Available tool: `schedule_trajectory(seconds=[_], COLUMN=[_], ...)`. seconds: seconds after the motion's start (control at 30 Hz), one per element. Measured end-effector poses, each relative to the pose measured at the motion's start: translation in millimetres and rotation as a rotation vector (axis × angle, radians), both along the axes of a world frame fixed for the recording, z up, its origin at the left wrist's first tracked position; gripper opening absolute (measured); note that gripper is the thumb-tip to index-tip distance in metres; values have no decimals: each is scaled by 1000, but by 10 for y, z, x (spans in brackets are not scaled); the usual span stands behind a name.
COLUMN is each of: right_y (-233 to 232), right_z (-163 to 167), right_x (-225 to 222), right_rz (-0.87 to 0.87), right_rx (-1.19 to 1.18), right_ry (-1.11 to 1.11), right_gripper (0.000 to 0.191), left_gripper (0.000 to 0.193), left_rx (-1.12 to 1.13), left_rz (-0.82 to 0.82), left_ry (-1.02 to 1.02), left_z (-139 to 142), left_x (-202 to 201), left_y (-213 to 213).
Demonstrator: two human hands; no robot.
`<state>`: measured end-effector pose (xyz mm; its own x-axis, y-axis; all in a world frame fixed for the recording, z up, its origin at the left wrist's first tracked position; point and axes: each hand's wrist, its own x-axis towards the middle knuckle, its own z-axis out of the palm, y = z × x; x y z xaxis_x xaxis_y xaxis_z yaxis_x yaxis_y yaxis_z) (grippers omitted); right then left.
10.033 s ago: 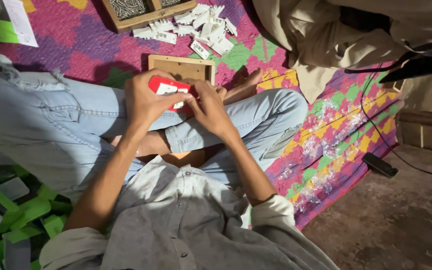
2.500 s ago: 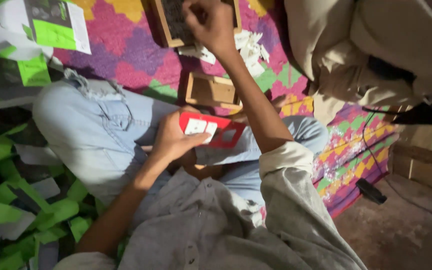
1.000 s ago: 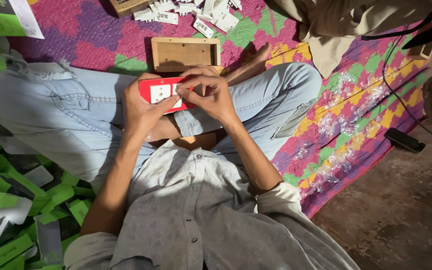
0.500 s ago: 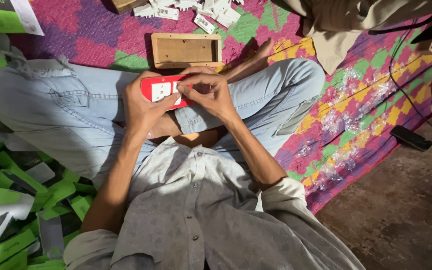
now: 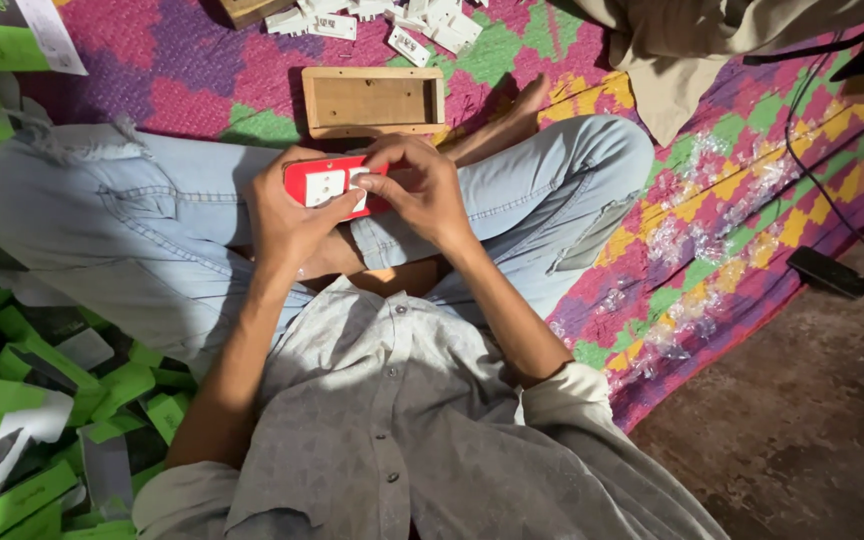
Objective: The person assembles electrical switch plates by inserting white switch modules into orange and red plastic frames and securing them with screws. The person handles multiple frames and switch modules, using a screwdriver to fasten the components.
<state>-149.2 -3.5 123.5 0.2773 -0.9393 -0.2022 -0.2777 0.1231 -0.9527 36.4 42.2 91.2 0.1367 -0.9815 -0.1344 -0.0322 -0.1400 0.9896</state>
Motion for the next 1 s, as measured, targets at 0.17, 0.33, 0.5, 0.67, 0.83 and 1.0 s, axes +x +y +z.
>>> schedule_trajectory(seconds=[0.17, 0.33, 0.5, 0.67, 0.83, 1.0], right_y=[-66, -151, -100, -79, -70, -34], right_z=[152, 149, 118, 147, 181, 218], right_x=[-16, -30, -23, -29, -17, 9], right_rz=[111, 181, 128, 128, 118, 110], right_rx=[-51, -104, -67, -167, -156, -244], right_ry=[231, 315, 341, 307, 324, 321], right_gripper=[36, 27, 27, 25, 25, 25], left_gripper=[40, 50, 41, 40, 39, 39], left_rx=[-28, -72, -75, -99, -108, -130], left_rz=[-26, -42, 35, 63, 67, 58], left_ry=[-57, -25, -49, -72, -63, -94], left_z=[22, 55, 80, 84, 105, 129], left_x=[9, -6, -73, -95, -113, -89], left_y=[10, 12, 8, 8, 21, 14])
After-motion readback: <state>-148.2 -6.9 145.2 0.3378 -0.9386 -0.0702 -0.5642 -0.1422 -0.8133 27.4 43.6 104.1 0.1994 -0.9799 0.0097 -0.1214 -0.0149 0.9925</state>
